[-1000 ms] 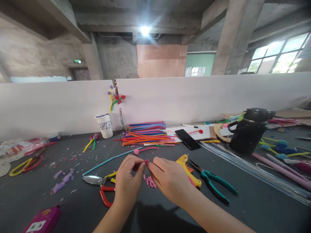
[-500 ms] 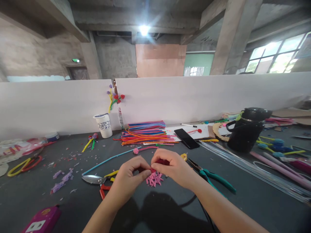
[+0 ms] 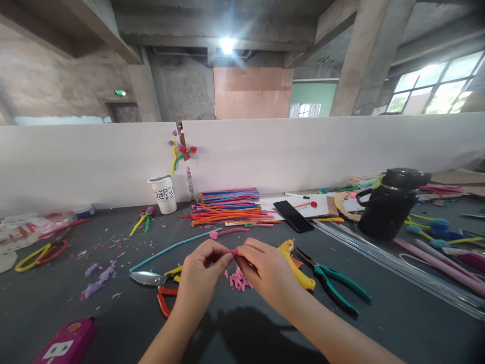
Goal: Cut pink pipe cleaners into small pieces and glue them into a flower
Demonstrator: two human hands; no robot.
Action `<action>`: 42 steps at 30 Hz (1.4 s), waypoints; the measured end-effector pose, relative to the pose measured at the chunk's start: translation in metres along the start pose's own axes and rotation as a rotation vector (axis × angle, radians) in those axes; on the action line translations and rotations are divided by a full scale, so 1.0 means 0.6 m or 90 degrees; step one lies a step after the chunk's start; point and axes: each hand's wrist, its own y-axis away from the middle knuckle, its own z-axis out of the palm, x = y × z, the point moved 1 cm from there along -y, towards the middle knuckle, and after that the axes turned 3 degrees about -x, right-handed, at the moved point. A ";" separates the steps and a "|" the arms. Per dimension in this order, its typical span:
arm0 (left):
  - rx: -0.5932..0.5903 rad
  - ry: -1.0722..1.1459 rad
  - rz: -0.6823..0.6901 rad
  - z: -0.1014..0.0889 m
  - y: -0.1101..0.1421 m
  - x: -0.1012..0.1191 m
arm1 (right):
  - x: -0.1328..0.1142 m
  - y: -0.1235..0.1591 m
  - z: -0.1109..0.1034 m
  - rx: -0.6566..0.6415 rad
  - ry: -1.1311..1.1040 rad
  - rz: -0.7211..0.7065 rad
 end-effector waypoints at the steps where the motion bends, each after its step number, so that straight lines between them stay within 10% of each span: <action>1: -0.005 -0.031 0.020 0.000 0.001 0.002 | 0.002 0.001 0.001 0.004 0.026 -0.007; 18: 0.084 -0.326 0.211 0.004 0.010 0.002 | -0.010 0.011 0.014 -0.047 0.324 -0.125; 24: -0.076 -0.422 0.245 0.000 0.002 -0.002 | -0.006 0.001 -0.007 -0.129 0.330 -0.160; 31: -0.257 -0.024 0.014 -0.025 -0.007 0.012 | 0.011 -0.015 -0.026 -0.132 -0.111 -0.014; 36: -0.066 0.166 -0.071 -0.004 -0.003 0.002 | 0.002 -0.016 -0.014 -0.068 -0.065 0.017; 42: 0.049 -0.059 0.002 0.002 -0.003 -0.011 | -0.007 0.001 0.016 -0.036 0.108 -0.005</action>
